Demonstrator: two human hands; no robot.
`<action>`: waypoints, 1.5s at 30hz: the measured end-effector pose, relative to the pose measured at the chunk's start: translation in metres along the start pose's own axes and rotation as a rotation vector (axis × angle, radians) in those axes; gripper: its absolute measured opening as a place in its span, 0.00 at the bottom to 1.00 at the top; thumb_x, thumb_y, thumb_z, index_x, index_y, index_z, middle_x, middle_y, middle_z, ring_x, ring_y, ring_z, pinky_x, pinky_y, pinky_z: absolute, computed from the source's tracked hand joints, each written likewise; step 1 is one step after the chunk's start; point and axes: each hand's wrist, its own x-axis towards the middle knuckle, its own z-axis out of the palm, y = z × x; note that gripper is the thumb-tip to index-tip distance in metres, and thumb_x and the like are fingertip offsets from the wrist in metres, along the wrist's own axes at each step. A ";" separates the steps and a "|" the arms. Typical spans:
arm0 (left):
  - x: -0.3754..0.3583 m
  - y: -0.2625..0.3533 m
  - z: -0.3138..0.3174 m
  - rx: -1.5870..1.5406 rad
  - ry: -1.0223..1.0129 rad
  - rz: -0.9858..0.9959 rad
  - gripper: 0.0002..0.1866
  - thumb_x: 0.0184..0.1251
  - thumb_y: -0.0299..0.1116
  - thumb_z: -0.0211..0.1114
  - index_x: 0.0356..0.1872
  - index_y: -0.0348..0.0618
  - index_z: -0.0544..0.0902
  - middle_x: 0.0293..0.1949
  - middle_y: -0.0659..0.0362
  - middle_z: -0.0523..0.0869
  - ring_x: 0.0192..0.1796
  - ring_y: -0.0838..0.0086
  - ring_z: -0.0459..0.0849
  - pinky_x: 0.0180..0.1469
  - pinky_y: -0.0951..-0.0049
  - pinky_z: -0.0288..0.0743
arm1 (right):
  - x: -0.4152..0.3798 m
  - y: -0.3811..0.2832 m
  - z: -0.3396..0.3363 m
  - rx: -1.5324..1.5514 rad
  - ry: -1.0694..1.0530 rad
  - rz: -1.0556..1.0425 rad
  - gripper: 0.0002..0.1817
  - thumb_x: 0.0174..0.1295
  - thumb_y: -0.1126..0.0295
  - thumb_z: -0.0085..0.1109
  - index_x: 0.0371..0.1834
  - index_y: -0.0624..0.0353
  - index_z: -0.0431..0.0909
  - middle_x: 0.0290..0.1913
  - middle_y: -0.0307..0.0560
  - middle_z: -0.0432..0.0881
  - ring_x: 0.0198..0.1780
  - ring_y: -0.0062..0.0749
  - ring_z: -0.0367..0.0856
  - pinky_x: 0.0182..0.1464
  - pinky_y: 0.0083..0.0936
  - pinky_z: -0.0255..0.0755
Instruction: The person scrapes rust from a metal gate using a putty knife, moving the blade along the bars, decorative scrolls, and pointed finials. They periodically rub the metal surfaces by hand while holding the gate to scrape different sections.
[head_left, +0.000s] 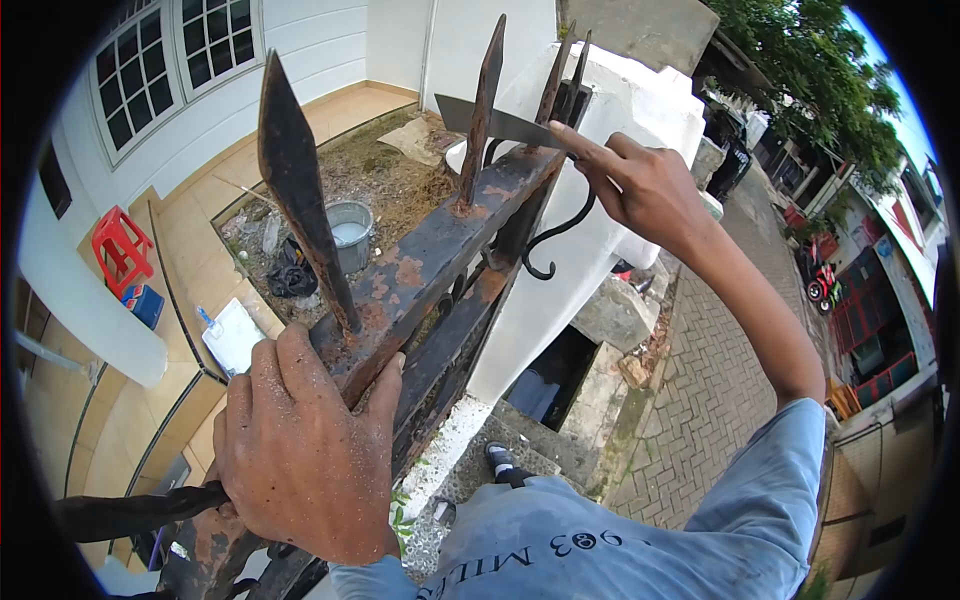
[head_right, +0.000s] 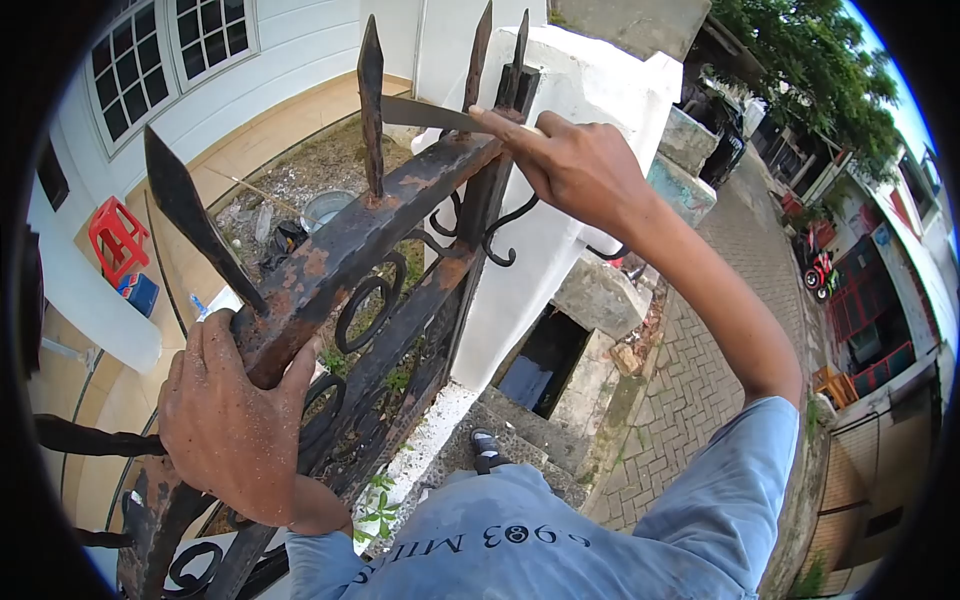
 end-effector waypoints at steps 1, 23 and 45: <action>0.000 -0.001 0.001 0.007 0.024 0.011 0.36 0.33 0.49 0.81 0.46 0.39 0.83 0.41 0.52 0.87 0.42 0.62 0.86 0.47 0.63 0.79 | 0.004 0.006 -0.003 0.089 0.076 0.086 0.31 0.68 0.60 0.54 0.74 0.27 0.58 0.22 0.43 0.74 0.16 0.34 0.72 0.19 0.29 0.69; -0.005 0.000 0.004 -0.148 0.395 0.222 0.35 0.32 0.47 0.82 0.44 0.39 0.82 0.44 0.54 0.83 0.45 0.65 0.83 0.43 0.63 0.80 | 0.006 0.035 0.018 0.113 0.074 -0.213 0.32 0.65 0.63 0.57 0.73 0.27 0.61 0.24 0.41 0.76 0.16 0.31 0.73 0.18 0.29 0.68; 0.041 0.100 0.025 -0.144 0.137 0.032 0.25 0.48 0.48 0.77 0.37 0.37 0.80 0.32 0.53 0.83 0.35 0.59 0.84 0.36 0.62 0.75 | 0.029 0.075 0.048 0.352 0.280 -0.332 0.36 0.61 0.59 0.61 0.73 0.20 0.58 0.25 0.41 0.75 0.17 0.32 0.74 0.21 0.27 0.72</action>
